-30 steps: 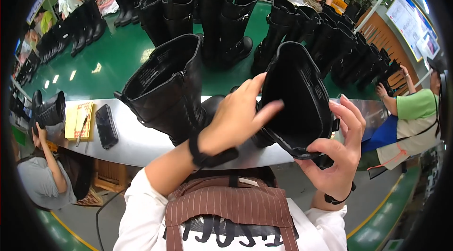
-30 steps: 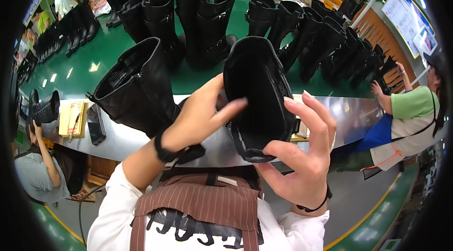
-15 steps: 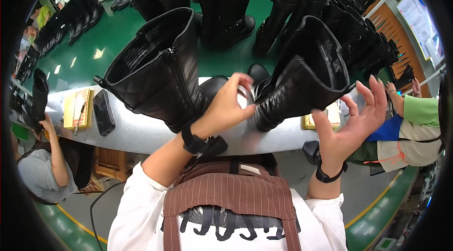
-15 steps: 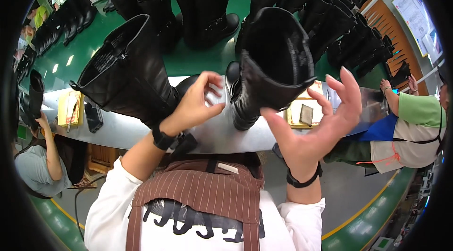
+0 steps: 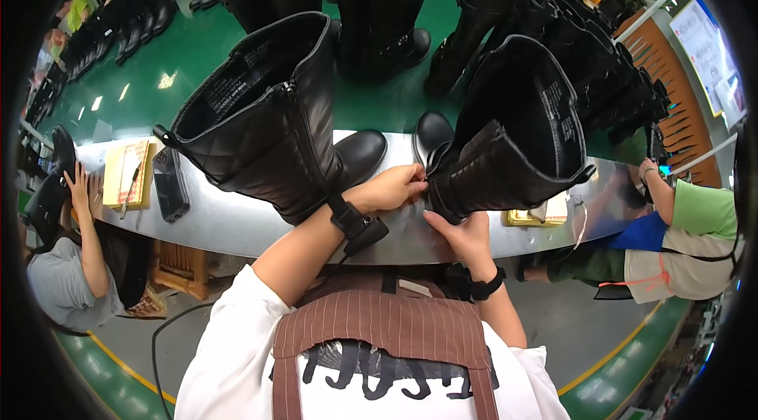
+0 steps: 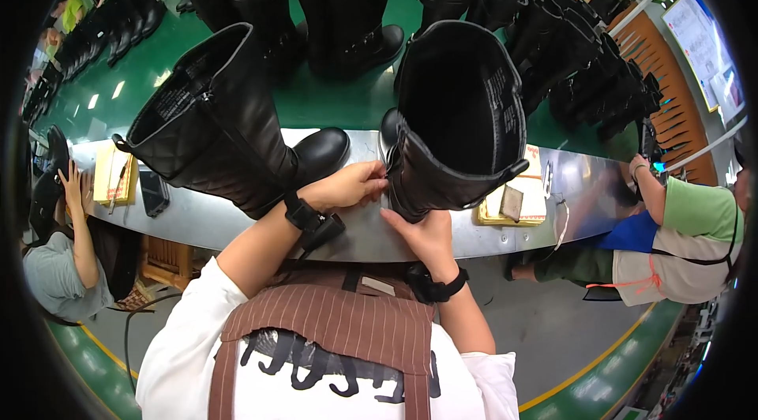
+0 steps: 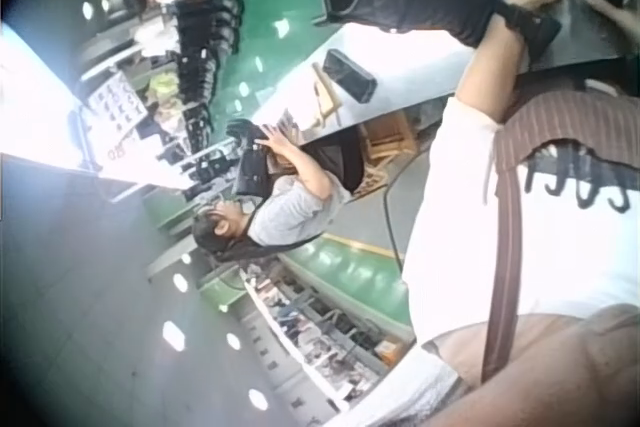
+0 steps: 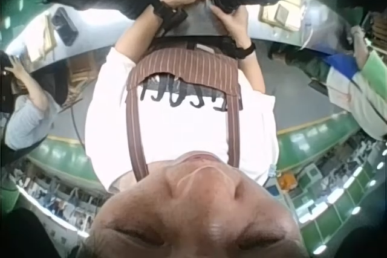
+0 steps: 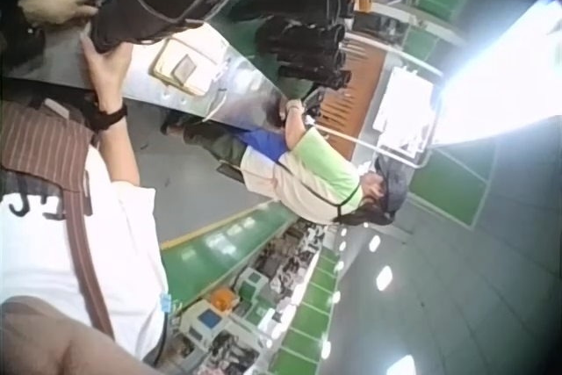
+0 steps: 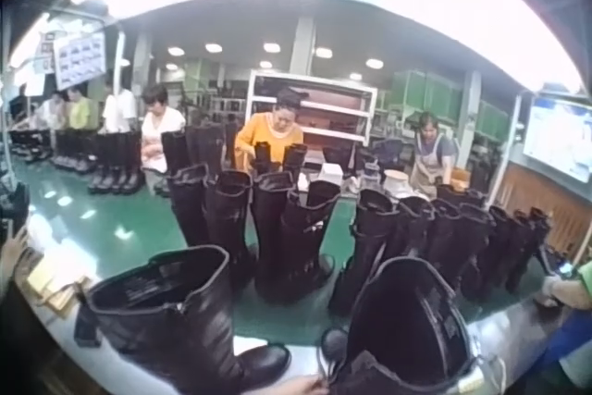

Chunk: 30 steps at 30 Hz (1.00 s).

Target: Inspecting and cleaning black boots on a production line.

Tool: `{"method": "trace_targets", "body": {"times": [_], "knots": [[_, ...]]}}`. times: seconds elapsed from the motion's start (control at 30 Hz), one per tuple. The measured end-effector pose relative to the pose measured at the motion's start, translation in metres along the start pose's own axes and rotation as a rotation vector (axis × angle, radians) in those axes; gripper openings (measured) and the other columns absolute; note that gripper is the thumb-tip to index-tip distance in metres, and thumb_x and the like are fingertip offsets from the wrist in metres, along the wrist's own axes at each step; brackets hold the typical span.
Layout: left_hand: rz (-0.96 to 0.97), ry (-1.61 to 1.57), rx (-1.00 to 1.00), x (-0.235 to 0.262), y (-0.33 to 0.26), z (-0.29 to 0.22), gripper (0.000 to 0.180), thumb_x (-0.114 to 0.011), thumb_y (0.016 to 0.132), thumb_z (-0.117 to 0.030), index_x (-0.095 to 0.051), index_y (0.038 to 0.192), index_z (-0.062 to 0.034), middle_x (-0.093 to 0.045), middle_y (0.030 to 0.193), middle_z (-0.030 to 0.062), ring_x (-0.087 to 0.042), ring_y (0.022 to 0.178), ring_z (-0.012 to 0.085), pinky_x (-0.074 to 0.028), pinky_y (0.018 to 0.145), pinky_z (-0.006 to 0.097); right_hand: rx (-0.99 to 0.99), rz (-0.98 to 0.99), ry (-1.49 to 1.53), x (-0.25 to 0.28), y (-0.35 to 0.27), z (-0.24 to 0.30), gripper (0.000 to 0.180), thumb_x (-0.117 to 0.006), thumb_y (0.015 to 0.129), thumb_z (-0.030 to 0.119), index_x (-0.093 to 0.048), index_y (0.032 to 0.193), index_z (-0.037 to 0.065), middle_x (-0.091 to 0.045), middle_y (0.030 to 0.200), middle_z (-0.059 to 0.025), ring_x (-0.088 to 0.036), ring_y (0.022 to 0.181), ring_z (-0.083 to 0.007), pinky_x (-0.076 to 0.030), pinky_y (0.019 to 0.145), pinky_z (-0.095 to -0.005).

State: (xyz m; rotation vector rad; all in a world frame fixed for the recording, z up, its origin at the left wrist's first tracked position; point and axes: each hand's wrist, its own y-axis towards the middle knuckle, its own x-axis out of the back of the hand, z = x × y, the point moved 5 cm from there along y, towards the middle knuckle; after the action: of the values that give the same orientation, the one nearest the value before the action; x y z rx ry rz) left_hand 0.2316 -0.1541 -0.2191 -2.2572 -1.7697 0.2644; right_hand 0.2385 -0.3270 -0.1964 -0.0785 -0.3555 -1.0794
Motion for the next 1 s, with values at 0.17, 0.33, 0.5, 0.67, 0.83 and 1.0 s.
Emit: {"method": "trace_targets", "body": {"times": [0.17,0.33,0.5,0.67,0.83,1.0], "knots": [[0.095,0.077,-0.027,0.0,0.006,0.001,0.023,-0.053,0.1,-0.02,-0.056,0.085,-0.0035,-0.052,0.068,-0.0007,-0.046,0.059,0.007,-0.039,0.055,0.024,0.062,-0.105,0.012,0.007,0.002,0.01,0.036,-0.078,0.073,0.005,-0.064,0.106,-0.005,-0.068,0.103,-0.0088,-0.064,0.093,-0.0159,-0.05,0.085,-0.0293],[0.158,-0.265,0.077,-0.007,0.0,0.0,0.024,-0.055,0.099,-0.02,-0.059,0.083,-0.0035,-0.049,0.065,-0.0031,-0.042,0.056,0.0054,-0.032,0.051,0.021,0.042,-0.095,-0.044,0.01,0.0,0.011,0.034,-0.075,0.071,0.002,-0.065,0.103,-0.003,-0.068,0.1,-0.0078,-0.064,0.091,-0.0159,-0.05,0.085,-0.0299],[0.24,-0.573,-0.227,-0.011,-0.046,-0.086,0.017,-0.057,0.098,-0.018,-0.059,0.088,-0.0038,-0.049,0.065,-0.0038,-0.039,0.055,0.0042,-0.03,0.051,0.019,0.133,-0.083,-0.192,0.014,0.001,0.02,0.036,-0.076,0.069,0.003,-0.066,0.103,-0.002,-0.068,0.098,-0.0095,-0.065,0.09,-0.0181,-0.05,0.085,-0.0305],[0.226,-0.63,-0.436,0.003,-0.102,-0.183,0.021,-0.051,0.101,-0.019,-0.057,0.089,-0.0034,-0.044,0.057,-0.0049,-0.038,0.049,0.0026,-0.029,0.046,0.019,-0.005,0.01,-0.173,0.004,0.0,0.017,0.044,-0.078,0.068,0.012,-0.065,0.108,0.001,-0.068,0.103,-0.013,-0.067,0.097,-0.0263,-0.051,0.083,-0.0355],[0.055,-0.374,-0.417,0.001,-0.112,-0.181,0.026,-0.049,0.102,-0.022,-0.061,0.107,0.001,-0.059,0.072,0.0007,-0.054,0.061,0.0056,-0.042,0.054,0.019,0.147,-0.026,-0.044,-0.003,-0.004,0.023,0.057,-0.079,0.069,0.015,-0.059,0.12,0.0,-0.067,0.111,-0.0129,-0.065,0.102,-0.0264,-0.049,0.09,-0.0353],[0.112,0.285,-0.155,0.03,-0.173,-0.101,0.028,-0.066,0.093,-0.027,-0.068,0.101,0.0002,-0.065,0.08,0.0019,-0.058,0.071,0.008,-0.047,0.063,0.024,0.09,0.106,-0.104,0.0,-0.003,0.029,0.061,-0.083,0.071,0.02,-0.058,0.123,-0.001,-0.064,0.117,-0.0138,-0.06,0.109,-0.0248,-0.044,0.098,-0.0351]]}}
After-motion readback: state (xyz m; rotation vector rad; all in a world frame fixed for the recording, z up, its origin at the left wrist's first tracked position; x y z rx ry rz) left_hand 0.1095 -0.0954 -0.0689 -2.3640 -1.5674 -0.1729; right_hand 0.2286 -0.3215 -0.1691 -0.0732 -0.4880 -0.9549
